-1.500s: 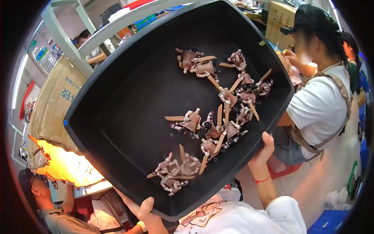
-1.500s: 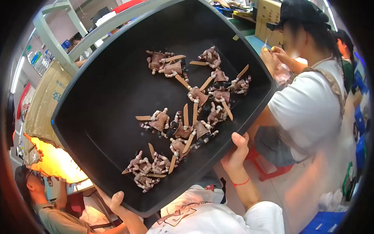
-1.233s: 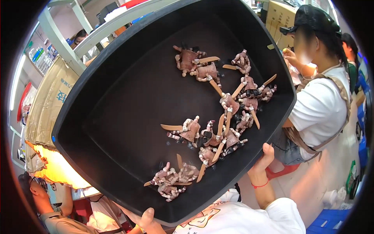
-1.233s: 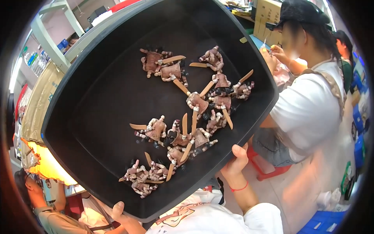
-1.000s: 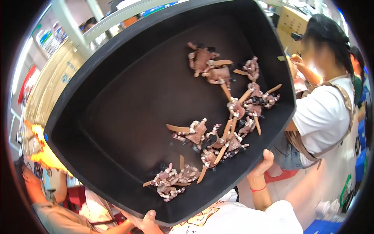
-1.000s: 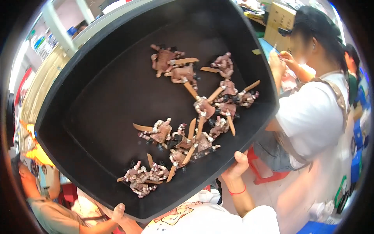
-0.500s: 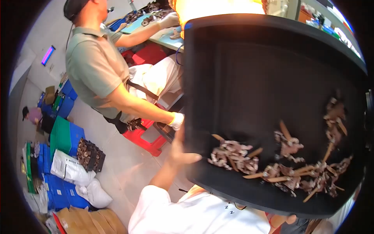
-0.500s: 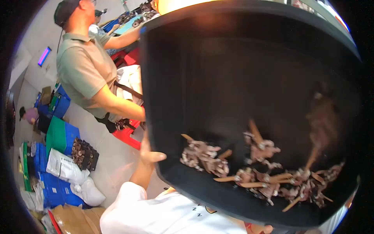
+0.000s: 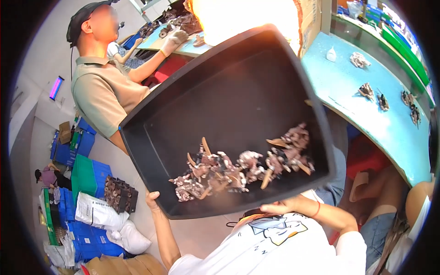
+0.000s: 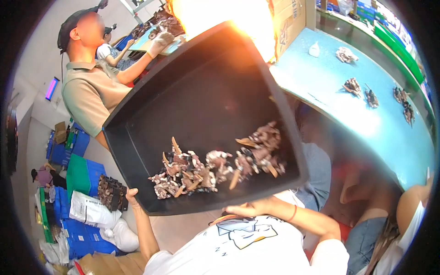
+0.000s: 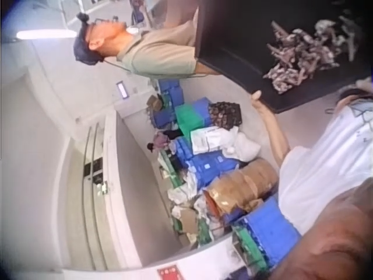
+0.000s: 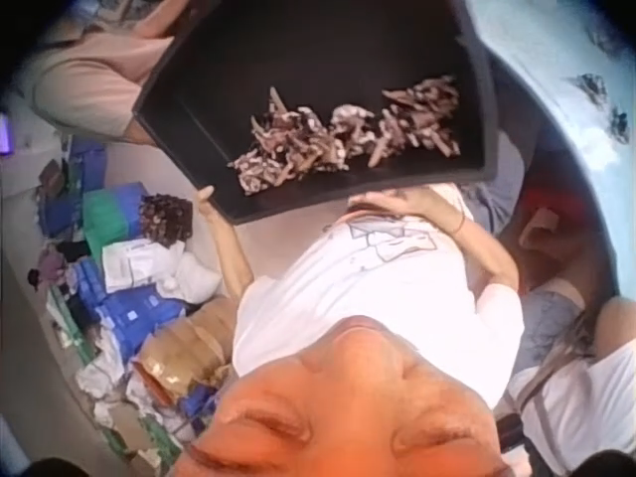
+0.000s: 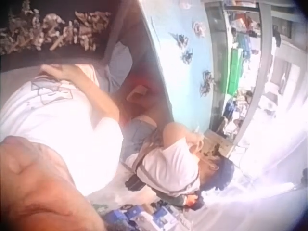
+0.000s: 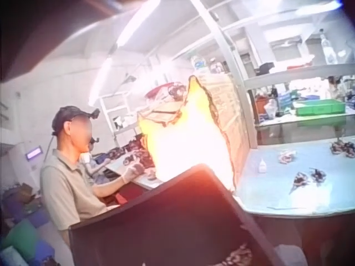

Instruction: The person unloads figurine pieces from a tray onto the table, applies glue with a squeeze bottle, and fits the parts together by hand to assemble figurines.

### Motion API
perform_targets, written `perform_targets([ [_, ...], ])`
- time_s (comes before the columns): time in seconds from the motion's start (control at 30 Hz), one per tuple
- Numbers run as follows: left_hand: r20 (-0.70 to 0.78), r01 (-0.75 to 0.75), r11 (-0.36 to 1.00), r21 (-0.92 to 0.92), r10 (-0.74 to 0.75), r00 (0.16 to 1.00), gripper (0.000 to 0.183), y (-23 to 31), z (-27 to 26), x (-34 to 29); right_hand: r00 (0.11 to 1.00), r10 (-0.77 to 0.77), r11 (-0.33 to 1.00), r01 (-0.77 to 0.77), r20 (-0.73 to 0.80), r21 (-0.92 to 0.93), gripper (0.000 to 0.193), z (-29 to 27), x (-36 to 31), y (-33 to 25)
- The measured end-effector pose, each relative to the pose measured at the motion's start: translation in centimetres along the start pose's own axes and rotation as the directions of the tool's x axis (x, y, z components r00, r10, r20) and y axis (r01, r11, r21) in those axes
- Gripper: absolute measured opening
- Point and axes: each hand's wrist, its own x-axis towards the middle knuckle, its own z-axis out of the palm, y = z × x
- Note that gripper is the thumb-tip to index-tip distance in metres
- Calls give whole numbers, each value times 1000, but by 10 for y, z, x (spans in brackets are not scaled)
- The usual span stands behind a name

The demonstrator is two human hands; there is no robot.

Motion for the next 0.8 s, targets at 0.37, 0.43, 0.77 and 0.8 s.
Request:
perform_targets([
  [0.37, -93, -281, 853, 440, 355, 930, 72, 91, 26, -42, 993, -9, 274, 115, -117, 955, 36, 47, 103, 43],
  [0.43, -93, -298, 836, 460, 379, 921, 74, 91, 44, -41, 990, -2, 86, 143, -143, 986, 38, 50, 121, 63],
  [0.77, 73, -419, 436, 796, 618, 783, 73, 54, 150, -16, 963, 219, -187, 200, -157, 962, 34, 54, 174, 122],
  [0.8, 81, -422, 430, 798, 618, 782, 73, 51, 153, -11, 946, 314, -222, 156, -80, 962, 33, 57, 177, 124],
])
